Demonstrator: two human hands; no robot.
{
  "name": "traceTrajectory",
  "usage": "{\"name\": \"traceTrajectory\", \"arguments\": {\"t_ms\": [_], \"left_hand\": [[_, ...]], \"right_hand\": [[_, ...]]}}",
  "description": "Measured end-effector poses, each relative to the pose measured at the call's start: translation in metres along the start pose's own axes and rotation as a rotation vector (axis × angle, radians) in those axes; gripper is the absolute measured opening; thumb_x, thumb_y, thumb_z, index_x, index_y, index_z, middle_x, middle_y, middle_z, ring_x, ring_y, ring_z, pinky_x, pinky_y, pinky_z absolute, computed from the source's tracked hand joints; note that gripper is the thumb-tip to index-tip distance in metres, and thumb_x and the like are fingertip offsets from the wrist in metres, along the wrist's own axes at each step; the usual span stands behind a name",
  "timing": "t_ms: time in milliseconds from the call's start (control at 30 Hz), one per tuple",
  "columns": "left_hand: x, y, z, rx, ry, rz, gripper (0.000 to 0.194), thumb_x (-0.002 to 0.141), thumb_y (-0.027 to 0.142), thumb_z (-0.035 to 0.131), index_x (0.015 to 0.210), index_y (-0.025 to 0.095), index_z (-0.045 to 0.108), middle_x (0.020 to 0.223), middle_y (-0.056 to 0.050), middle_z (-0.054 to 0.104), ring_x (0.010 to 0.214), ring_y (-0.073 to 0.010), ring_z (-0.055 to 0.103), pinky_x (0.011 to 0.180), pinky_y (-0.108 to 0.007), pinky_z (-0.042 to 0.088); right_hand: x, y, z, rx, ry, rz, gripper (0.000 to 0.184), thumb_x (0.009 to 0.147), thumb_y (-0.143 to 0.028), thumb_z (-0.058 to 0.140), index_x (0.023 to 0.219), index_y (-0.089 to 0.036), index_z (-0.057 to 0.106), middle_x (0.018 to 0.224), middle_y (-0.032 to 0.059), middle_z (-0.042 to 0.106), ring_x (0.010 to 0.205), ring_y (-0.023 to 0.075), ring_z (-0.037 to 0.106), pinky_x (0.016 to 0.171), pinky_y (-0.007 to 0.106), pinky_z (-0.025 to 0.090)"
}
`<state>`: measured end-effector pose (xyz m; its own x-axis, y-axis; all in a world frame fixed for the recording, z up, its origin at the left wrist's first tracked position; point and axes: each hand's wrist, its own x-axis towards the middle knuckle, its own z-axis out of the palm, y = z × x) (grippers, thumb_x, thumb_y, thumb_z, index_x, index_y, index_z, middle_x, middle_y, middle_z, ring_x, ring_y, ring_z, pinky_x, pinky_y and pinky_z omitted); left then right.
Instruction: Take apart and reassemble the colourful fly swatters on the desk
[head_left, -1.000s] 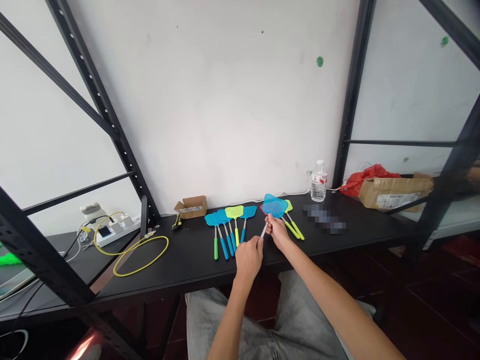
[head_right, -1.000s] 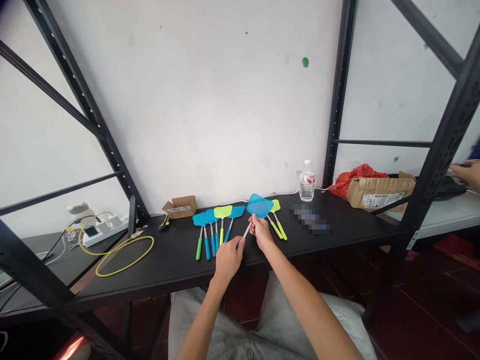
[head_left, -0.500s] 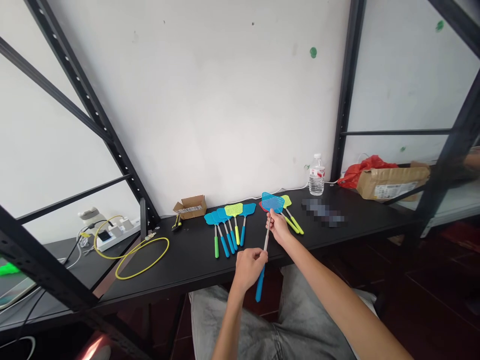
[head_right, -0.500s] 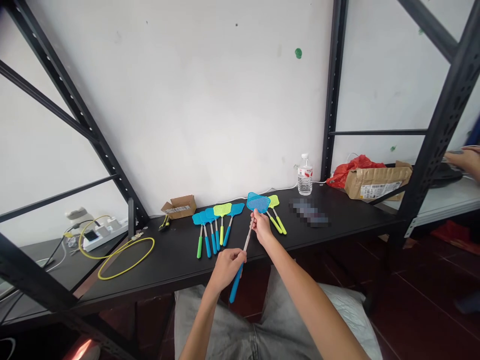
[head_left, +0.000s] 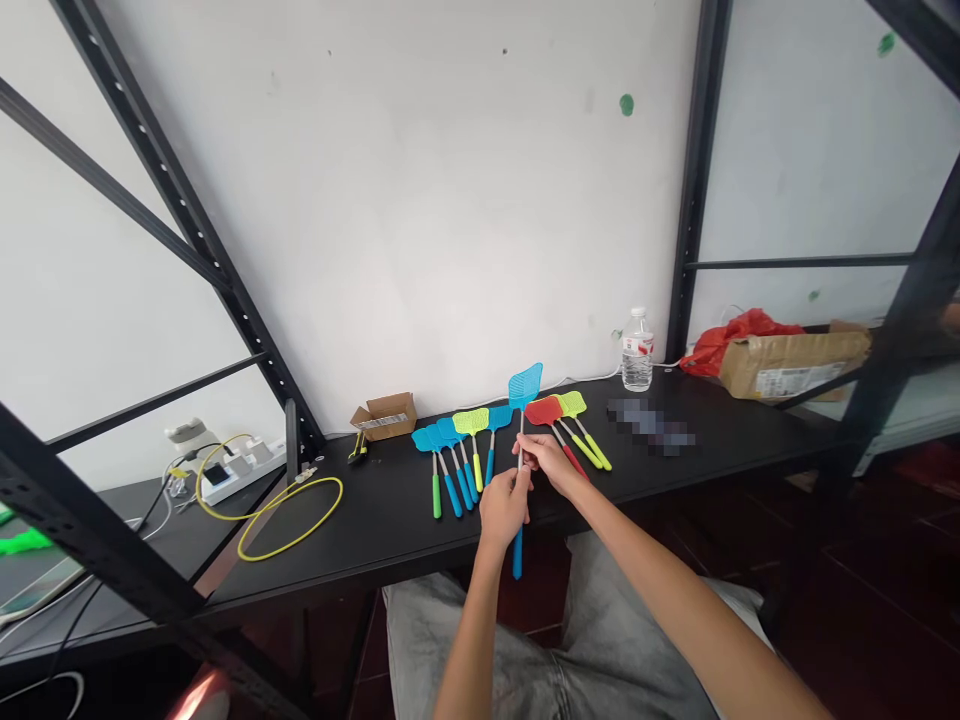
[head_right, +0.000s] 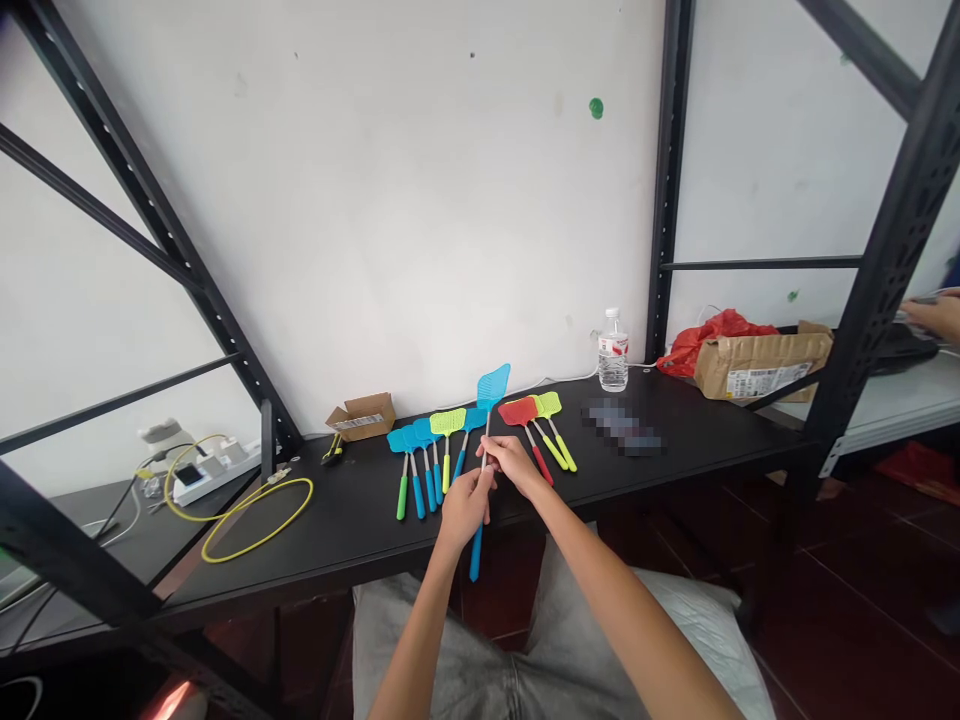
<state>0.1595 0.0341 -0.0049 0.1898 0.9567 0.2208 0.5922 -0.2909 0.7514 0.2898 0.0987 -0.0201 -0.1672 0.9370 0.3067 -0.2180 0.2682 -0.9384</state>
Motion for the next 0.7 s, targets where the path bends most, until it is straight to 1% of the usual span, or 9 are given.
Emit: {"name": "traceTrajectory", "arguments": {"t_ms": [133, 233, 300, 400, 500, 567, 600, 633, 700], "left_hand": [[-0.008, -0.003, -0.003, -0.016, -0.037, 0.016, 0.053, 0.095, 0.058, 0.027, 0.067, 0.021, 0.052, 0.041, 0.002, 0.054, 0.050, -0.0157, 0.057, 0.056, -0.023, 0.034], [-0.019, -0.002, -0.005, -0.009, -0.085, 0.046, 0.055, 0.096, 0.057, 0.027, 0.063, 0.021, 0.052, 0.041, 0.002, 0.054, 0.049, -0.0151, 0.056, 0.058, -0.024, 0.035], [-0.028, -0.002, -0.006, 0.003, -0.096, 0.073, 0.056, 0.096, 0.056, 0.027, 0.060, 0.021, 0.053, 0.041, 0.002, 0.055, 0.050, -0.0150, 0.056, 0.060, -0.024, 0.036], [-0.039, -0.001, -0.010, -0.011, -0.115, 0.081, 0.057, 0.096, 0.055, 0.028, 0.057, 0.021, 0.051, 0.041, 0.002, 0.055, 0.052, -0.0149, 0.057, 0.063, -0.024, 0.036], [-0.041, 0.000, -0.013, -0.061, -0.177, 0.068, 0.056, 0.096, 0.054, 0.029, 0.059, 0.020, 0.055, 0.041, 0.002, 0.055, 0.051, -0.0145, 0.056, 0.064, -0.024, 0.038], [-0.038, 0.000, -0.015, -0.089, -0.194, 0.061, 0.053, 0.096, 0.052, 0.031, 0.063, 0.020, 0.059, 0.043, 0.002, 0.057, 0.051, -0.0146, 0.056, 0.065, -0.024, 0.038], [-0.036, -0.001, -0.015, -0.097, -0.183, 0.056, 0.051, 0.095, 0.051, 0.032, 0.066, 0.020, 0.061, 0.044, 0.002, 0.058, 0.052, -0.0147, 0.056, 0.065, -0.024, 0.038], [-0.034, -0.001, -0.015, -0.101, -0.160, 0.048, 0.049, 0.095, 0.050, 0.034, 0.069, 0.020, 0.062, 0.045, 0.002, 0.059, 0.053, -0.0149, 0.056, 0.064, -0.024, 0.038], [-0.030, -0.002, -0.014, -0.102, -0.098, 0.024, 0.045, 0.094, 0.051, 0.035, 0.072, 0.020, 0.061, 0.046, 0.002, 0.058, 0.053, -0.0151, 0.056, 0.062, -0.023, 0.037]], "right_hand": [[0.006, 0.004, -0.003, 0.104, 0.097, 0.007, 0.043, 0.076, -0.058, 0.067, 0.066, -0.016, 0.064, 0.052, -0.0035, 0.042, 0.047, 0.0088, 0.036, 0.046, 0.026, 0.024], [0.009, 0.006, -0.006, 0.243, 0.203, 0.015, 0.041, 0.072, -0.056, 0.072, 0.066, -0.017, 0.061, 0.053, -0.0043, 0.040, 0.046, 0.0082, 0.034, 0.045, 0.025, 0.024], [0.010, 0.007, -0.008, 0.312, 0.255, 0.009, 0.041, 0.070, -0.056, 0.075, 0.067, -0.018, 0.060, 0.055, -0.0043, 0.041, 0.045, 0.0077, 0.034, 0.044, 0.025, 0.025], [0.011, 0.008, -0.009, 0.339, 0.286, -0.002, 0.042, 0.069, -0.056, 0.076, 0.068, -0.018, 0.059, 0.057, -0.0040, 0.042, 0.045, 0.0074, 0.036, 0.043, 0.025, 0.028], [0.012, 0.008, -0.009, 0.334, 0.325, -0.026, 0.043, 0.071, -0.058, 0.074, 0.069, -0.019, 0.058, 0.057, -0.0042, 0.041, 0.044, 0.0075, 0.035, 0.042, 0.025, 0.028], [0.010, 0.007, -0.009, 0.301, 0.303, -0.037, 0.043, 0.074, -0.060, 0.070, 0.072, -0.019, 0.059, 0.057, -0.0040, 0.042, 0.044, 0.0075, 0.035, 0.042, 0.025, 0.026], [0.009, 0.006, -0.008, 0.264, 0.261, -0.036, 0.043, 0.076, -0.061, 0.068, 0.073, -0.018, 0.060, 0.058, -0.0038, 0.043, 0.044, 0.0076, 0.035, 0.043, 0.025, 0.025], [0.007, 0.005, -0.007, 0.212, 0.198, -0.030, 0.044, 0.078, -0.061, 0.066, 0.073, -0.018, 0.061, 0.058, -0.0034, 0.044, 0.045, 0.0079, 0.036, 0.044, 0.025, 0.024], [0.002, 0.003, -0.005, 0.082, 0.026, -0.014, 0.044, 0.079, -0.061, 0.065, 0.072, -0.017, 0.062, 0.057, -0.0026, 0.047, 0.048, 0.0091, 0.039, 0.046, 0.025, 0.025]]}}
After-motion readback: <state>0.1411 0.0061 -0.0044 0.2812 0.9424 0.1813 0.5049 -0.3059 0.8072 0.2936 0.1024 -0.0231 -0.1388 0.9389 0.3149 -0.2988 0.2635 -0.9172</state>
